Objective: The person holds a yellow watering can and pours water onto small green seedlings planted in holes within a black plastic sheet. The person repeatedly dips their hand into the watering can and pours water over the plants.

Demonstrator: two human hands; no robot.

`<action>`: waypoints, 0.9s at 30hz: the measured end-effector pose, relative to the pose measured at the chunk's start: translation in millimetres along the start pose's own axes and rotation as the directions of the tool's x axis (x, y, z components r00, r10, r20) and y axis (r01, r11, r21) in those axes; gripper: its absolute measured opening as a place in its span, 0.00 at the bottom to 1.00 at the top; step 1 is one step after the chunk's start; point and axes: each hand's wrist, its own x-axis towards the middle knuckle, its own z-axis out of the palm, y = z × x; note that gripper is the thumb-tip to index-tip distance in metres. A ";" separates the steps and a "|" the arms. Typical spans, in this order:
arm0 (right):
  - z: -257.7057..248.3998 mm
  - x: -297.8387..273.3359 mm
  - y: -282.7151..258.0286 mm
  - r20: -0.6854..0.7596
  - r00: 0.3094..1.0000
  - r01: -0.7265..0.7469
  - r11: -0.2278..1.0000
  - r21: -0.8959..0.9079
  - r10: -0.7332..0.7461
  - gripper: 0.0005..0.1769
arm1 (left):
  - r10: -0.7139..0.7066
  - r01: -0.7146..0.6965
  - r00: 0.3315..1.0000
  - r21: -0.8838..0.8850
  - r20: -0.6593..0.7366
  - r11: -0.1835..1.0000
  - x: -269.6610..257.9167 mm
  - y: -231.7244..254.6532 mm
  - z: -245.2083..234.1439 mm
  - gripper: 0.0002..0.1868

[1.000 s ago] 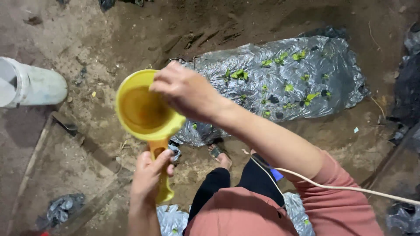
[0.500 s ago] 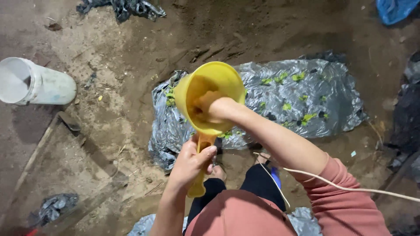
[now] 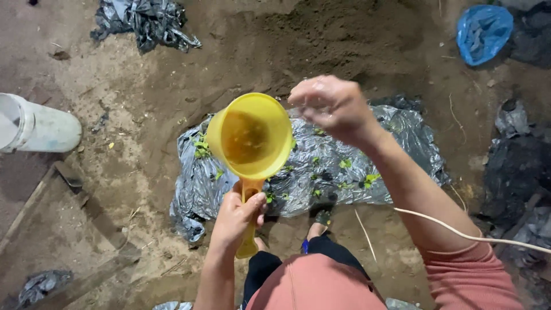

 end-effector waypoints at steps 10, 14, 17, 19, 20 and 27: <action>75.8 -28.1 23.1 0.000 0.974 0.224 0.959 -0.173 -0.227 0.08 | 0.011 -0.015 0.997 0.049 0.075 0.999 21.2 -6.5 47.7 0.08; 136.6 -31.8 49.9 0.430 0.862 -0.106 0.925 -0.364 0.268 0.09 | -0.004 -0.002 0.987 0.037 0.162 0.999 22.2 -6.1 68.8 0.06; 115.0 -45.5 31.9 0.620 0.741 -0.224 0.965 -0.133 0.257 0.13 | -0.040 0.037 0.989 0.026 0.143 0.999 23.1 -13.3 75.8 0.07; 73.2 -36.0 1.4 0.501 0.847 -0.215 0.976 0.023 0.175 0.13 | -0.082 0.084 0.985 -0.004 0.155 0.996 17.5 -7.6 80.6 0.08; 43.6 -38.6 -6.3 0.503 0.847 -0.211 0.977 0.024 0.170 0.13 | -0.079 0.081 0.985 -0.006 0.152 0.997 17.3 -8.6 78.5 0.08; -39.4 -99.0 91.3 0.243 0.867 -0.456 0.890 0.032 0.435 0.16 | -0.099 0.100 0.994 -0.013 0.037 0.995 15.7 -21.2 66.8 0.10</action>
